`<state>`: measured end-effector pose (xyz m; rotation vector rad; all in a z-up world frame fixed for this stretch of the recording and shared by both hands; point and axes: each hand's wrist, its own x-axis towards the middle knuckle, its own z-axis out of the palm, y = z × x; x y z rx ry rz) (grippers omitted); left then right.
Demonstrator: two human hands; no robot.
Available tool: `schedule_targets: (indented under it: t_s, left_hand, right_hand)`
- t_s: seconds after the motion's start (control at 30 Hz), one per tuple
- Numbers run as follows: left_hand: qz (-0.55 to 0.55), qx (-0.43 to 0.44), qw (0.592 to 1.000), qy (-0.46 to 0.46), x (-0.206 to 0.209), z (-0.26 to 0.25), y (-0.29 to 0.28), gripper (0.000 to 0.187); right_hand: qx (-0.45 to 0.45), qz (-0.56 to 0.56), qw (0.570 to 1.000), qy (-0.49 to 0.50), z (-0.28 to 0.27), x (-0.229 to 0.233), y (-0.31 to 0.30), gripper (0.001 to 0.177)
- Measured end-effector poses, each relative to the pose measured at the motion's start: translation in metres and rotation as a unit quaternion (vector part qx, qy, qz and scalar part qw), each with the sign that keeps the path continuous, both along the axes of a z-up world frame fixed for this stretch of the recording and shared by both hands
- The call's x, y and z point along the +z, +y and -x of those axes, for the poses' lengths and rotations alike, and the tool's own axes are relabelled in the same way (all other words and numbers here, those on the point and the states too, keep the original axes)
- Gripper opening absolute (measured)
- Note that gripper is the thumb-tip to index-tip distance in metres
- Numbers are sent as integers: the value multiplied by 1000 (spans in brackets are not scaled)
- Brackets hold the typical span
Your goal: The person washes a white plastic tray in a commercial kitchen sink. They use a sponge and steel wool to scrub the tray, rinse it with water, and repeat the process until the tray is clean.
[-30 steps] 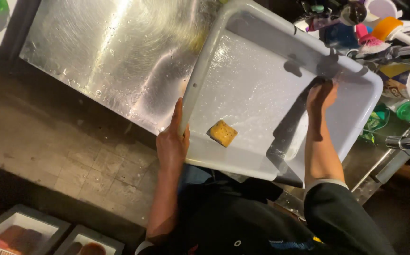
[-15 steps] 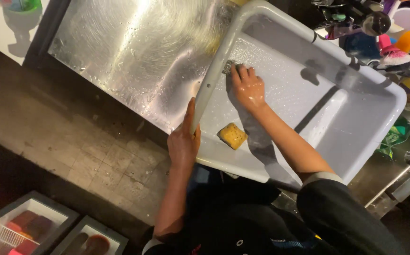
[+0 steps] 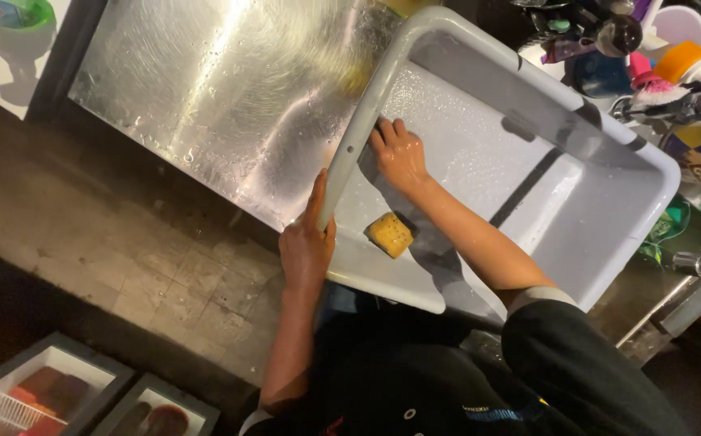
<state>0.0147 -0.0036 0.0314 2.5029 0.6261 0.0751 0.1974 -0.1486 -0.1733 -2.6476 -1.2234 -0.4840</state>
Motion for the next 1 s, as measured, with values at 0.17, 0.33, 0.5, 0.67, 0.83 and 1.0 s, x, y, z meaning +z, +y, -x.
schedule_targets:
  t_s: [0.17, 0.33, 0.5, 0.67, 0.83, 1.0]
  left_hand:
    - [48, 0, 999, -20, -15, 10, 0, 77]
    - [47, 18, 998, -23, -16, 7, -4, 66]
    - [63, 53, 996, -26, -30, 11, -7, 59]
    - [184, 168, 968, -21, -43, 25, -16, 38]
    - [197, 166, 966, -11, -65, 29, 1, 32]
    - [194, 136, 972, -2, -61, 31, 3, 35]
  right_hand:
    - [-140, -96, 985, -11, -65, 23, 7, 4]
    - [-194, -173, 893, 366, 60, 77, 30, 18]
    - [94, -93, 917, 376, 140, 29, -19, 12]
    - [240, -102, 928, 267, 119, 25, -81, 18]
    - [224, -250, 894, 295, 128, 2, 6, 19]
    - [101, -368, 883, 274, 78, 16, 21, 22]
